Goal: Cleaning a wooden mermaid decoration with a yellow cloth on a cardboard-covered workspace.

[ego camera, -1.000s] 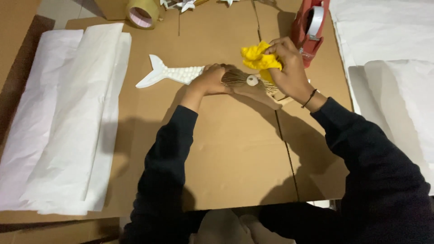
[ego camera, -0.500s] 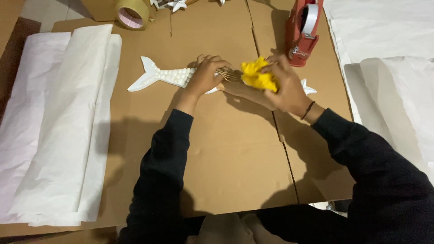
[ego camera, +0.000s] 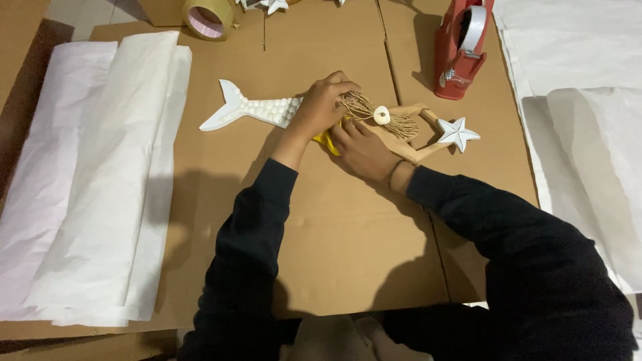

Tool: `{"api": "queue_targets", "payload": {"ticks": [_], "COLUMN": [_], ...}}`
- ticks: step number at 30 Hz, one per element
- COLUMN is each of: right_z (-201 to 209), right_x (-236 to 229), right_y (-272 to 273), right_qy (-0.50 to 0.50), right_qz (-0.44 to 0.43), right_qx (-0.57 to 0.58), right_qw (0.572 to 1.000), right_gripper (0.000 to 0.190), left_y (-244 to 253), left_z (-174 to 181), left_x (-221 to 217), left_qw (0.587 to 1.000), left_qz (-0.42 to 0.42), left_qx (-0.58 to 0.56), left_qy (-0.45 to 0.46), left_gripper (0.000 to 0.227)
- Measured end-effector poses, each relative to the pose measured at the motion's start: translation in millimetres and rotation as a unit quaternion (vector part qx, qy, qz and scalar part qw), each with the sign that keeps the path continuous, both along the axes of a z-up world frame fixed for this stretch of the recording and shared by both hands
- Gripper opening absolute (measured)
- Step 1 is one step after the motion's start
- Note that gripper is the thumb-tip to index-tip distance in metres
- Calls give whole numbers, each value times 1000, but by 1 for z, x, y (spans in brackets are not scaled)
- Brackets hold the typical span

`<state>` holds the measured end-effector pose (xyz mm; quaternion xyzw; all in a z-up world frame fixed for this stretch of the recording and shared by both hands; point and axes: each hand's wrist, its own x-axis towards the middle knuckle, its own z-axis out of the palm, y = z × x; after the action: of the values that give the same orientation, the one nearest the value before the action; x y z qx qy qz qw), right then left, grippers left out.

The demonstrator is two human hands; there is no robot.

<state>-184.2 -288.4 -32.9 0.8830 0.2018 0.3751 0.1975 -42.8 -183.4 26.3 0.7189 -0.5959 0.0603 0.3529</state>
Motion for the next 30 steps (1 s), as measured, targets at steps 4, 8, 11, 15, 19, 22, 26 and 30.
{"api": "queue_targets", "payload": {"ticks": [4,8,11,15,19,22,26,30], "right_z": [13,32,26,24,16,1,21,22], "right_x": [2,-9,-9,-15,-11,-7,-5,-21], "right_y": [13,30,36,38,31,25,27,23], "right_qy": [46,137,246,82,49,59,184,191], "right_qz": [-127,-169,-222,-127,-125,-192,-259,-297], "right_qx": [49,-31,-90,-135,-77,-5,-45,-16], "right_qw": [990,975,939,979,988,980,947,936], "right_gripper": [44,38,64,77,32,27,24,17], "left_y": [1,1,4,5,3,2,2,3], "left_z": [3,0,3,3,-3,-3,-8,-19], "left_x": [-1,3,2,0,4,4,5,6], "left_qw": [1000,1000,1000,1000,1000,1000,997,990], "left_qz": [-4,12,10,12,13,16,-15,-33], "left_qx": [6,18,15,3,8,5,-38,-66], "left_qy": [-4,4,12,12,3,8,65,120], "left_gripper": [43,42,42,41,41,41,39,40]}}
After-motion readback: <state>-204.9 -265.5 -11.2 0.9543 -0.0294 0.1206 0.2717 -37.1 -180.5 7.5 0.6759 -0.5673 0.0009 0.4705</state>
